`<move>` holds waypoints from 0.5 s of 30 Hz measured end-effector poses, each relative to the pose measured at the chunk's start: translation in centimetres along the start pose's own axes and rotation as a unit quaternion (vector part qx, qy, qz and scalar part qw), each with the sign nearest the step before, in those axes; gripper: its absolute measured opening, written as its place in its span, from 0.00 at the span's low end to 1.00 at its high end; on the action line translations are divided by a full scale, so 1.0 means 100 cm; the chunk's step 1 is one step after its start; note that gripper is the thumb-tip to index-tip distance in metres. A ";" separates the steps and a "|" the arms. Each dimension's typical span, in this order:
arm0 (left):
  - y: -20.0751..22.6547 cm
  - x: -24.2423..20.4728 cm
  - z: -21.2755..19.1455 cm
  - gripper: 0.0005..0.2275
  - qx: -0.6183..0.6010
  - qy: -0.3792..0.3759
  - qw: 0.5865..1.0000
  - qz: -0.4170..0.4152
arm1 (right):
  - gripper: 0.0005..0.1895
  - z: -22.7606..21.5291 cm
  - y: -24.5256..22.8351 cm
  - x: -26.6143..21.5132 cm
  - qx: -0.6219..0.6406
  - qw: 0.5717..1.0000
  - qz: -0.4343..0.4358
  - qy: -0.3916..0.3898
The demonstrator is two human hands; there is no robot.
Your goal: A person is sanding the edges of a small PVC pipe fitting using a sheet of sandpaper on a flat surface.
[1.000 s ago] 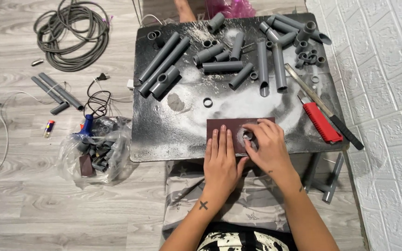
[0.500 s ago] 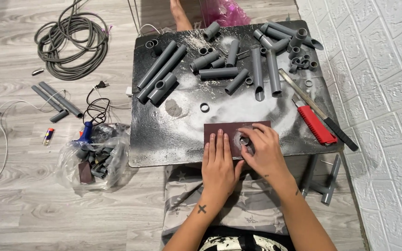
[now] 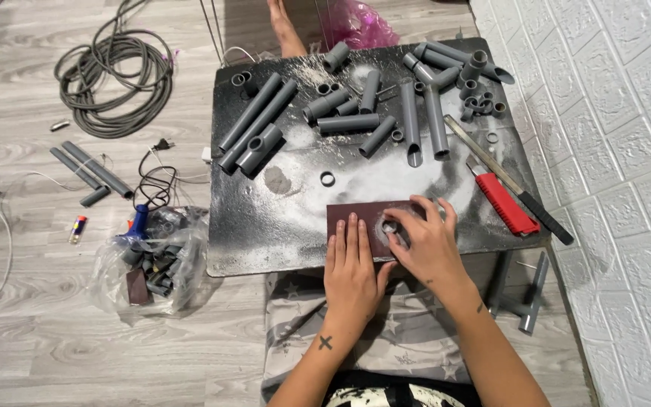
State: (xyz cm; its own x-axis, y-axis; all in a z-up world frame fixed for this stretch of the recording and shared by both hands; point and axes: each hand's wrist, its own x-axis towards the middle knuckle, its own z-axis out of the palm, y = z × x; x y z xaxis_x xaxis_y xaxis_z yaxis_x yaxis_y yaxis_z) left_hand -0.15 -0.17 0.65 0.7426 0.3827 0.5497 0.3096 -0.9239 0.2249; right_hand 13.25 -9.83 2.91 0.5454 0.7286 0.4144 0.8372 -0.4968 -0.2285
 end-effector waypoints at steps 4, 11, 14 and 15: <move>0.002 0.002 -0.012 0.35 -0.048 -0.039 0.998 0.000 | 0.20 -0.017 -0.013 -0.001 0.058 0.998 -0.005 0.024; 0.002 0.000 -0.011 0.36 -0.055 -0.040 0.998 0.006 | 0.20 -0.004 -0.003 -0.003 0.028 0.999 0.009 0.026; 0.001 0.000 -0.012 0.36 -0.068 -0.043 0.997 0.004 | 0.20 -0.005 -0.009 -0.004 0.042 0.999 0.012 0.019; 0.001 0.001 -0.012 0.35 -0.082 -0.047 0.996 0.006 | 0.21 -0.006 -0.009 -0.005 0.056 0.998 0.016 0.016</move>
State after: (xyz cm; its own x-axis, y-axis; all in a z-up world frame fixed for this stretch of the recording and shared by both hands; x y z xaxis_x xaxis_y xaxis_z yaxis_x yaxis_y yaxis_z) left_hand -0.71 -0.25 1.67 0.8000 0.3639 0.4771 0.2056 -0.9132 0.3519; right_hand 12.15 -10.01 3.41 0.5715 0.6968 0.4334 0.8198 -0.4621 -0.3381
